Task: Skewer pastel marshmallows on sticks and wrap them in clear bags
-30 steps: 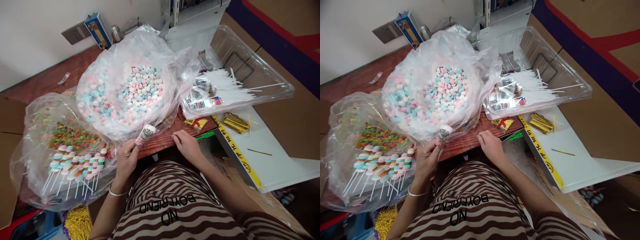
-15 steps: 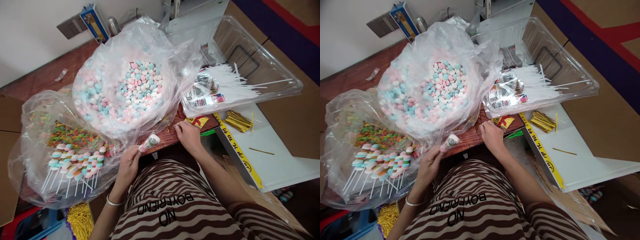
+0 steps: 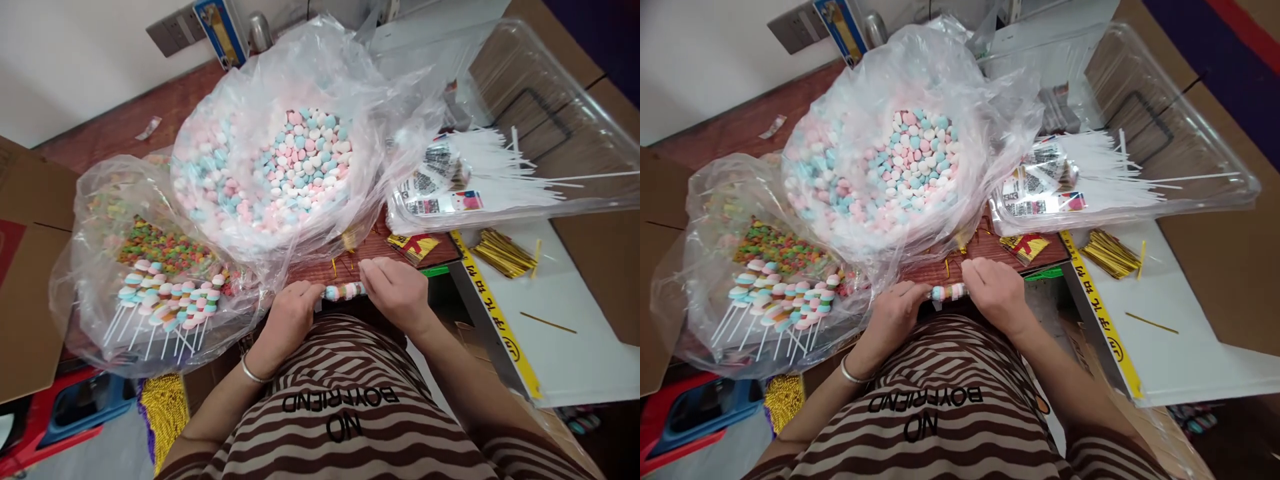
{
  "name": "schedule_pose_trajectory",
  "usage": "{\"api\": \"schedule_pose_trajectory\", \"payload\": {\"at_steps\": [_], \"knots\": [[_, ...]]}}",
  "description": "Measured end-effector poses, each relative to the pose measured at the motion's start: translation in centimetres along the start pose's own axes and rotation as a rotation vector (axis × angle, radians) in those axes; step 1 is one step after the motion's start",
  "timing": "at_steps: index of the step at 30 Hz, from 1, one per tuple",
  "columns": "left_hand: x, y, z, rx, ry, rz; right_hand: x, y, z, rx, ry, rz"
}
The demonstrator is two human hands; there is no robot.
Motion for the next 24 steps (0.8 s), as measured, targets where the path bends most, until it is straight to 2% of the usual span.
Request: {"api": "schedule_pose_trajectory", "payload": {"at_steps": [3,6,10,13,16,18,21,24], "knots": [[0.6,-0.2,0.0,0.044,0.040,-0.060,-0.9,-0.5,-1.3,-0.005,-0.091,-0.144],[0.7,-0.3,0.0,0.073,0.117,-0.095,-1.9,-1.2,-1.9,-0.023,-0.212,-0.186],[0.6,-0.4,-0.1,0.031,0.181,-0.154,-3.0,-1.6,-1.6,-0.082,-0.459,-0.111],[0.6,-0.6,-0.2,0.064,0.312,-0.262,-3.8,-1.5,-1.0,-0.066,-0.539,-0.056],[0.5,-1.0,-0.1,0.102,0.643,-0.437,-4.6,-1.7,-0.3,-0.001,-0.490,0.024],[0.5,-1.4,0.2,0.049,1.002,-0.595,-4.9,-2.1,0.2,0.053,-0.522,0.157],[0.7,-2.2,0.7,-0.093,1.541,-0.781,-5.1,-3.0,0.8,0.156,-0.726,0.422],[1.1,-2.7,0.9,-0.165,1.833,-0.856,-4.9,-3.8,1.4,0.209,-0.988,0.579]]}}
Point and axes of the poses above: each hand's wrist, its own y-axis away from the middle knuckle, its own z-axis out of the palm, x = y × z, the point moved 1 cm from there along -y, towards the middle knuckle, and after that the axes turned 12 degrees about -z, right-handed, at the moved point
